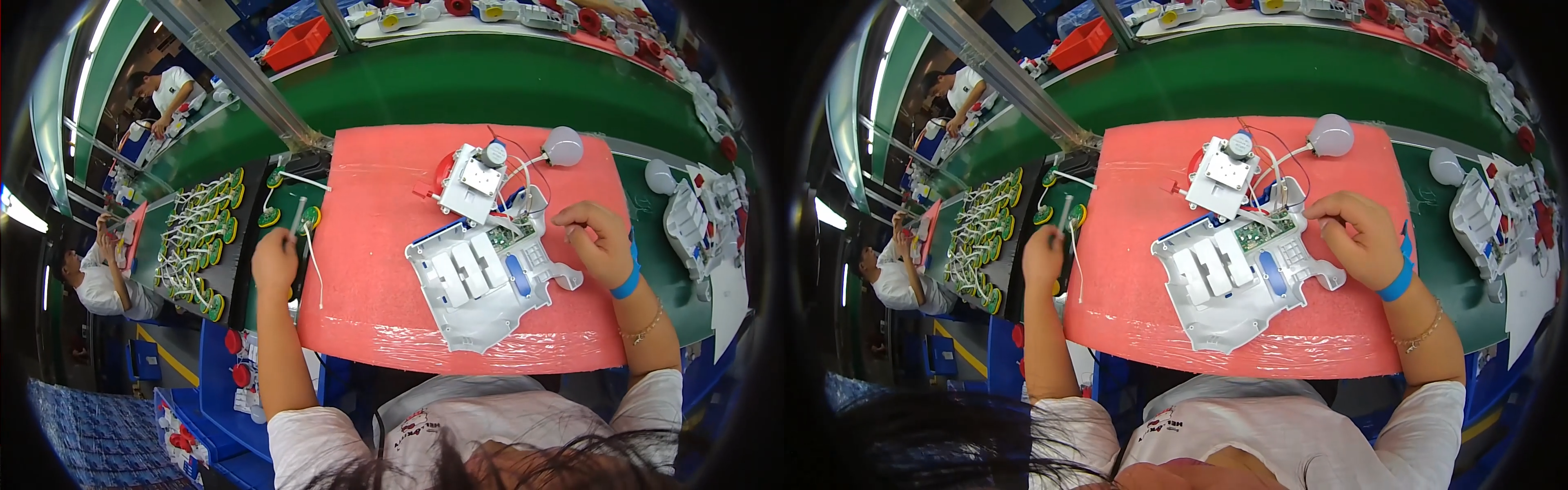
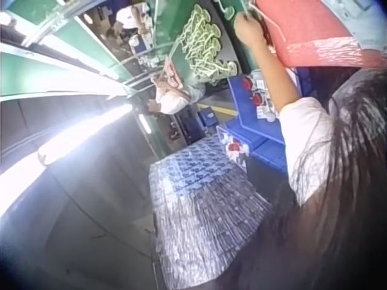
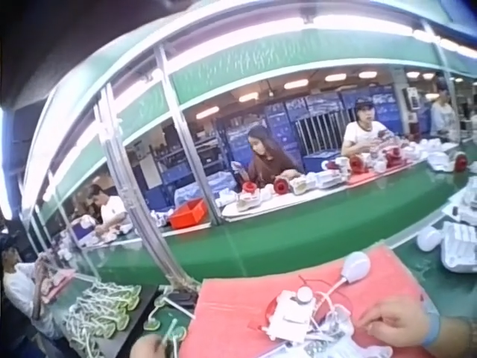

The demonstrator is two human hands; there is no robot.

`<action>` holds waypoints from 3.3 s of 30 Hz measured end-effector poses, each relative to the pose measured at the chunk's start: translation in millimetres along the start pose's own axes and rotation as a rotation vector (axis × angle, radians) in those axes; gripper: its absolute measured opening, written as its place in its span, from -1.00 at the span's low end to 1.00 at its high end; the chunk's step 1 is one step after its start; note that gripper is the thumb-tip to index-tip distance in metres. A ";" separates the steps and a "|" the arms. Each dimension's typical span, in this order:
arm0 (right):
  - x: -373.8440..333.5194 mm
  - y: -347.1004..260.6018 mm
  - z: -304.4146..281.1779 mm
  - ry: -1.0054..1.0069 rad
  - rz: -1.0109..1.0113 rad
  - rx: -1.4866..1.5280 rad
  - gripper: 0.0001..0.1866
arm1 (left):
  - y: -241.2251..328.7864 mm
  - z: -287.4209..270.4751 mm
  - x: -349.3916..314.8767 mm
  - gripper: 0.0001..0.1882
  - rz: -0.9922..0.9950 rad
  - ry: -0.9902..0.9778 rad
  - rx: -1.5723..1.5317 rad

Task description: Assemble the internal components and housing of an electronic lamp on a factory production line.

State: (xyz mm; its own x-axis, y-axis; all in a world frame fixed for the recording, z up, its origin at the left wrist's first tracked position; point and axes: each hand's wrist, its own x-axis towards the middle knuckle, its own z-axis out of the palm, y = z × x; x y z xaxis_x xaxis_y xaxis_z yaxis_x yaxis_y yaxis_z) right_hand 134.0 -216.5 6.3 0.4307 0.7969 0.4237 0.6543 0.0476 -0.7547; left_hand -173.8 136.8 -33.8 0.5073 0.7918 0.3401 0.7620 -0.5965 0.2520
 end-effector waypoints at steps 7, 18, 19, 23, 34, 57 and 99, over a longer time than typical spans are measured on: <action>21.5 -21.3 2.9 0.016 -0.208 -0.060 -0.79 | 116.2 -65.8 -4.6 -0.79 0.729 0.253 0.029; 26.9 -12.7 35.4 -0.276 -0.138 -0.115 -0.83 | 251.7 -59.7 -26.5 -0.82 0.858 -0.237 -0.328; 27.1 -11.8 33.4 -0.339 -0.053 -0.010 -0.82 | 252.8 -53.1 -23.6 -0.82 0.807 -0.247 -0.355; 30.1 -2.4 31.1 -0.437 0.112 0.120 -0.80 | 260.9 -45.4 -23.0 -0.82 0.745 -0.290 -0.300; 40.6 21.3 50.2 -0.509 -0.018 0.021 -0.92 | 233.3 -36.0 -11.8 -0.49 0.241 -1.086 -1.305; 34.4 2.7 54.9 -0.474 -0.173 -0.289 -0.89 | 212.6 -46.7 -40.2 -0.78 0.539 -0.491 -0.712; 46.8 110.4 -75.7 0.548 0.326 0.484 -0.82 | 189.2 -2.3 45.0 -0.51 -0.113 -0.689 -1.481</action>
State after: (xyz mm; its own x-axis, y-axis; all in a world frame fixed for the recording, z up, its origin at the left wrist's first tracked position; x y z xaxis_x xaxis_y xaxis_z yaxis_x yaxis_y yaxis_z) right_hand 273.5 -219.6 -19.3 0.8803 0.4120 0.2353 0.1548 0.2195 -0.9633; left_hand -7.7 59.3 31.3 0.8615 0.5010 -0.0820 -0.0162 0.1886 0.9819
